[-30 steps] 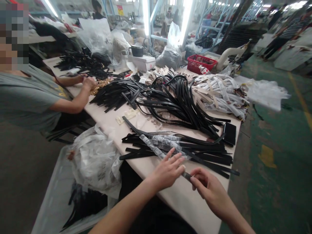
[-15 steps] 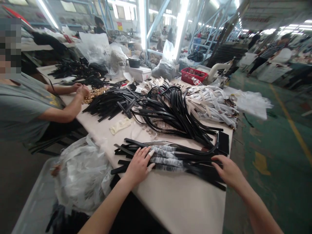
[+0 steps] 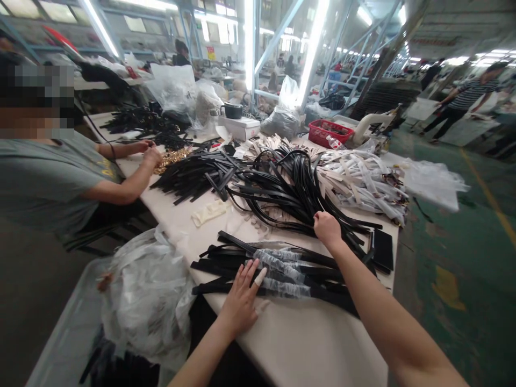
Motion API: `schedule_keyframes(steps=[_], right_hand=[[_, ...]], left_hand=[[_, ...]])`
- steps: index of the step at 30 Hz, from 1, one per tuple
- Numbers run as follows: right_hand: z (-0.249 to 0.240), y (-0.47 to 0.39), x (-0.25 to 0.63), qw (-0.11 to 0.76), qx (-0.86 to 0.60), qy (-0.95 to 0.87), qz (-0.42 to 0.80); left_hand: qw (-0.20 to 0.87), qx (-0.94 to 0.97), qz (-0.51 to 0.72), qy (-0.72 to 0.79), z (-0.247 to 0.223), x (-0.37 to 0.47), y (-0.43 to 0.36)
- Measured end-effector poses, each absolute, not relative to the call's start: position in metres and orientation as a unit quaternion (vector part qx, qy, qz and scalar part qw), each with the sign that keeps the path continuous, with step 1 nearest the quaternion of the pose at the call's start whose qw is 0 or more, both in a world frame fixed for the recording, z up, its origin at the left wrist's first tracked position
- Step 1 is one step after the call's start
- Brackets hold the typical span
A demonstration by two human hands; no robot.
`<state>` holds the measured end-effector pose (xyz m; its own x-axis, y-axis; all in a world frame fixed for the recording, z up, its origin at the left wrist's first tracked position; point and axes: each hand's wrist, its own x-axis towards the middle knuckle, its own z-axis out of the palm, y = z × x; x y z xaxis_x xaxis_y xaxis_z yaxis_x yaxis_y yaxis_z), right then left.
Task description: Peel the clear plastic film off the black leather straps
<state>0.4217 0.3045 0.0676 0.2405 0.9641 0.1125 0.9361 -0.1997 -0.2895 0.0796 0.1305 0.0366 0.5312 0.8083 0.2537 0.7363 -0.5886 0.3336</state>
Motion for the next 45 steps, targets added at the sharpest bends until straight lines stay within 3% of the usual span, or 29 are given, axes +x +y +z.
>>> schedule_keyframes(steps=[7,11,16,22,25,28,32,34,42,45], right_hand=[[0.065,0.302,0.431,0.161,-0.781,-0.599,0.067],[0.078,0.298,0.431,0.202,-0.77,-0.596,0.105],[0.118,0.274,0.425,0.266,-0.747,-0.589,0.155],[0.202,0.195,0.412,0.413,-0.602,-0.545,0.412],[0.218,0.167,0.393,0.446,-0.617,-0.563,0.321],[0.2,0.163,0.363,0.46,-0.608,-0.59,0.265],[0.15,0.173,0.321,0.476,-0.569,-0.475,0.474],[0.127,0.181,0.304,0.474,-0.572,-0.423,0.518],[0.09,0.216,0.272,0.45,-0.62,-0.369,0.526],[0.085,0.22,0.268,0.438,-0.609,-0.377,0.544]], left_hand=[[0.085,0.734,0.341,0.581,0.055,0.063,0.215],[0.145,0.729,0.242,0.624,0.07,0.066,0.28],[0.216,0.74,0.172,0.613,0.058,0.095,0.304],[0.255,0.709,0.183,0.631,0.051,0.096,0.314],[0.288,0.702,0.184,0.625,0.05,0.096,0.318],[0.314,0.689,0.198,0.622,0.05,0.102,0.319],[0.331,0.653,0.26,0.629,0.055,0.108,0.315],[0.353,0.637,0.289,0.622,0.06,0.11,0.308],[0.439,0.574,0.4,0.564,0.074,0.133,0.237],[0.553,0.421,0.467,0.547,0.07,0.139,0.209]])
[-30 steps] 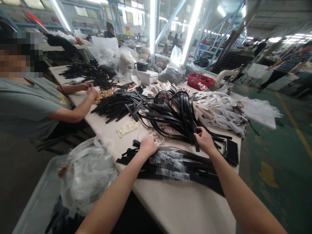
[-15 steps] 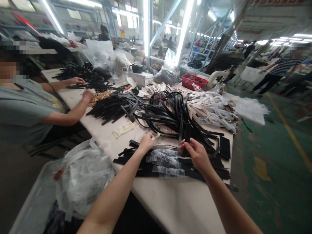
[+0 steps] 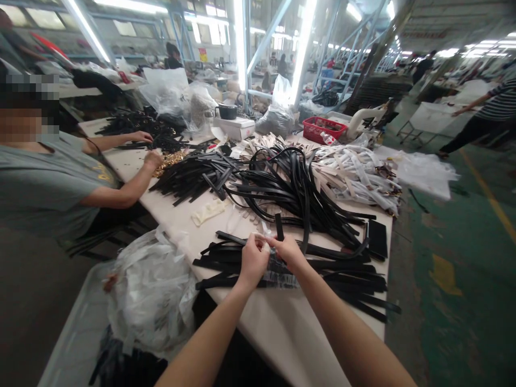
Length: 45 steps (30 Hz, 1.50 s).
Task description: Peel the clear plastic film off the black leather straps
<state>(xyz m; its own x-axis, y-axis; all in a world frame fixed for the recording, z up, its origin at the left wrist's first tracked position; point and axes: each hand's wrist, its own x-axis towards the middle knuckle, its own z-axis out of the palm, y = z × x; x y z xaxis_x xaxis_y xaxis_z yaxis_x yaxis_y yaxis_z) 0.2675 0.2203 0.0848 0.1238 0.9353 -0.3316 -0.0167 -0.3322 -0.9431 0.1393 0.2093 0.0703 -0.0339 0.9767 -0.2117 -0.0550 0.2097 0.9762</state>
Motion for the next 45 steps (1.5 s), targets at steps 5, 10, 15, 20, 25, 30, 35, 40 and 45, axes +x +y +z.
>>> schedule_keyframes(steps=[5,10,15,20,25,30,35,40,45], right_hand=[[0.084,0.219,0.267,0.426,-0.576,-0.379,0.585],[0.091,0.22,0.273,0.417,-0.536,-0.391,0.622],[0.089,0.229,0.273,0.446,-0.558,-0.394,0.578],[0.087,0.236,0.271,0.442,-0.595,-0.411,0.531],[0.091,0.239,0.27,0.408,-0.591,-0.445,0.535],[0.094,0.239,0.27,0.402,-0.573,-0.447,0.558],[0.095,0.231,0.275,0.395,-0.534,-0.43,0.611],[0.093,0.229,0.278,0.397,-0.538,-0.414,0.618],[0.104,0.223,0.287,0.431,-0.551,-0.411,0.585]], left_hand=[[0.698,0.241,0.456,0.496,0.067,0.143,0.188],[0.762,0.21,0.42,0.445,0.076,0.139,0.182],[0.752,0.253,0.423,0.438,0.081,0.14,0.177],[0.638,0.44,0.378,0.507,0.081,0.131,0.187],[0.56,0.554,0.333,0.519,0.08,0.115,0.195],[0.552,0.525,0.387,0.52,0.079,0.116,0.196],[0.631,0.368,0.452,0.511,0.078,0.121,0.2],[0.719,0.34,0.36,0.487,0.079,0.124,0.197],[0.749,0.31,0.34,0.477,0.076,0.125,0.202]])
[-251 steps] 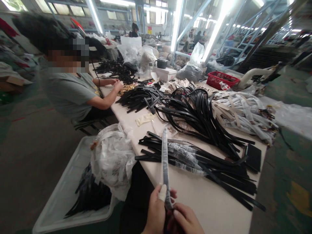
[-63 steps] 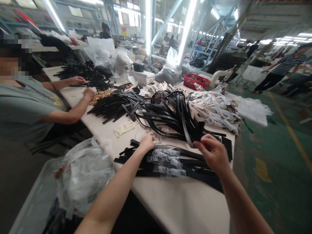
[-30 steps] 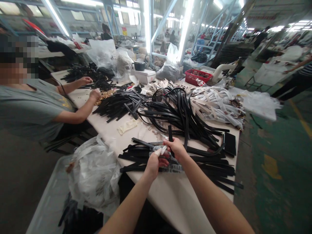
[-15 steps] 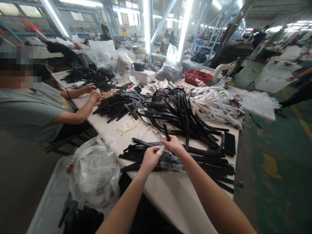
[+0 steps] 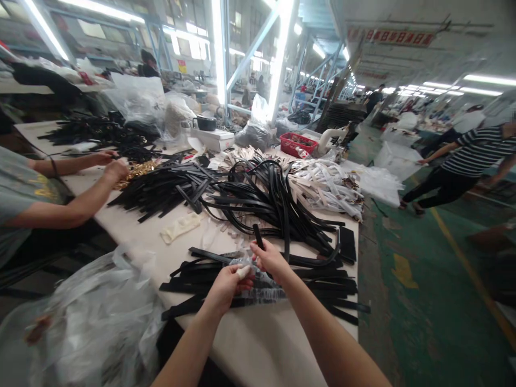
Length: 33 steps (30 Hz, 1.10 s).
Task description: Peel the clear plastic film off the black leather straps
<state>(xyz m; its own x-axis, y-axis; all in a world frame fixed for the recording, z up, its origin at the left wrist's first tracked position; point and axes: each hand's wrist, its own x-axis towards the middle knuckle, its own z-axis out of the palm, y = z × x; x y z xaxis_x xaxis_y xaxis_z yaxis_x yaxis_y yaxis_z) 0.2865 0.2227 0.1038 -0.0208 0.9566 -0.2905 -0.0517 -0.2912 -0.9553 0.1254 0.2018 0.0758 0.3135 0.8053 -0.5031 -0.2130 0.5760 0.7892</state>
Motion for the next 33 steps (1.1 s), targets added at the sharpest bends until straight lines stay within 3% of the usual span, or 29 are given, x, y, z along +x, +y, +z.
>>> schedule_keyframes(steps=[4,7,19,28,33], right_hand=[[0.117,0.191,0.29,0.453,-0.548,-0.424,0.561],[0.118,0.161,0.285,0.435,-0.559,-0.43,0.559],[0.105,0.149,0.263,0.379,-0.566,-0.442,0.584],[0.115,0.154,0.265,0.326,-0.558,-0.483,0.592],[0.143,0.141,0.273,0.295,-0.564,-0.644,0.425]], left_hand=[[0.707,0.176,0.489,0.48,0.08,0.133,0.214],[0.703,0.108,0.531,0.46,0.089,0.142,0.217],[0.717,0.113,0.548,0.415,0.106,0.157,0.209],[0.777,0.213,0.442,0.395,0.105,0.146,0.189],[0.695,0.168,0.566,0.412,0.12,0.114,0.203]])
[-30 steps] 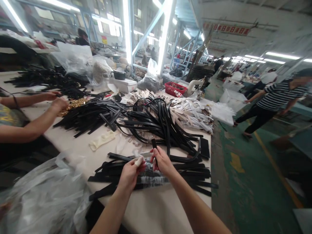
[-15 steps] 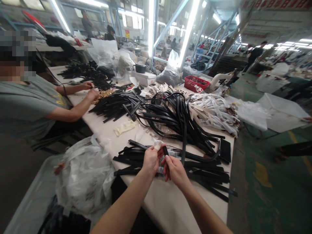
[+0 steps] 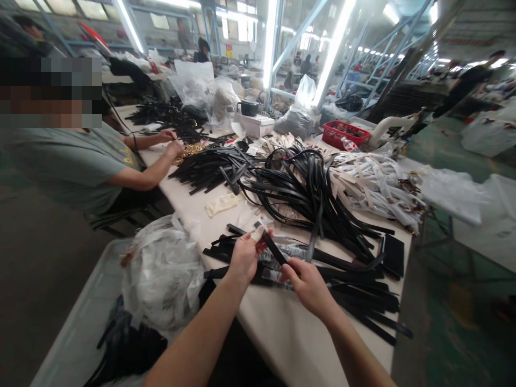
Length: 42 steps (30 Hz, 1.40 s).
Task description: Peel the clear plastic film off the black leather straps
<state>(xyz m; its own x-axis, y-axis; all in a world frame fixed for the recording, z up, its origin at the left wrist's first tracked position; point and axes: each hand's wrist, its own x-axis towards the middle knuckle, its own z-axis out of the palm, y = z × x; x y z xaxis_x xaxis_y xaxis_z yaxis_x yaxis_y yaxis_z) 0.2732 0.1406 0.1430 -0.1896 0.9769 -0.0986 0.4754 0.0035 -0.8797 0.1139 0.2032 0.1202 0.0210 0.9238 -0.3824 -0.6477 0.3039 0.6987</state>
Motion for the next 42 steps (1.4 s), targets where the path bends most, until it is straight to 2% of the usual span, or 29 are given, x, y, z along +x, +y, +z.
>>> schedule_keyframes(steps=[3,7,12,14,18,22,26,35,40,42], right_hand=[[0.151,0.137,0.27,0.275,-0.581,-0.644,0.414],[0.145,0.14,0.264,0.271,-0.585,-0.621,0.446],[0.13,0.132,0.262,0.276,-0.562,-0.607,0.489],[0.126,0.126,0.26,0.284,-0.56,-0.598,0.498],[0.13,0.113,0.255,0.283,-0.557,-0.574,0.529],[0.152,0.097,0.249,0.317,-0.555,-0.556,0.531],[0.173,0.085,0.241,0.357,-0.528,-0.587,0.498],[0.149,0.102,0.238,0.345,-0.517,-0.593,0.512],[0.146,0.107,0.246,0.347,-0.51,-0.602,0.506],[0.15,0.111,0.248,0.361,-0.524,-0.597,0.488]], left_hand=[[0.676,0.184,0.576,0.421,0.127,0.111,0.198],[0.705,0.214,0.532,0.417,0.123,0.118,0.173],[0.806,0.15,0.436,0.372,0.114,0.095,0.175],[0.832,0.109,0.433,0.33,0.112,0.089,0.184],[0.781,0.093,0.521,0.331,0.123,0.1,0.192],[0.685,0.199,0.603,0.356,0.169,0.117,0.172],[0.656,0.264,0.605,0.365,0.205,0.121,0.139],[0.715,0.234,0.486,0.445,0.153,0.13,0.117],[0.671,0.245,0.568,0.41,0.165,0.126,0.14],[0.679,0.258,0.556,0.405,0.167,0.132,0.141]])
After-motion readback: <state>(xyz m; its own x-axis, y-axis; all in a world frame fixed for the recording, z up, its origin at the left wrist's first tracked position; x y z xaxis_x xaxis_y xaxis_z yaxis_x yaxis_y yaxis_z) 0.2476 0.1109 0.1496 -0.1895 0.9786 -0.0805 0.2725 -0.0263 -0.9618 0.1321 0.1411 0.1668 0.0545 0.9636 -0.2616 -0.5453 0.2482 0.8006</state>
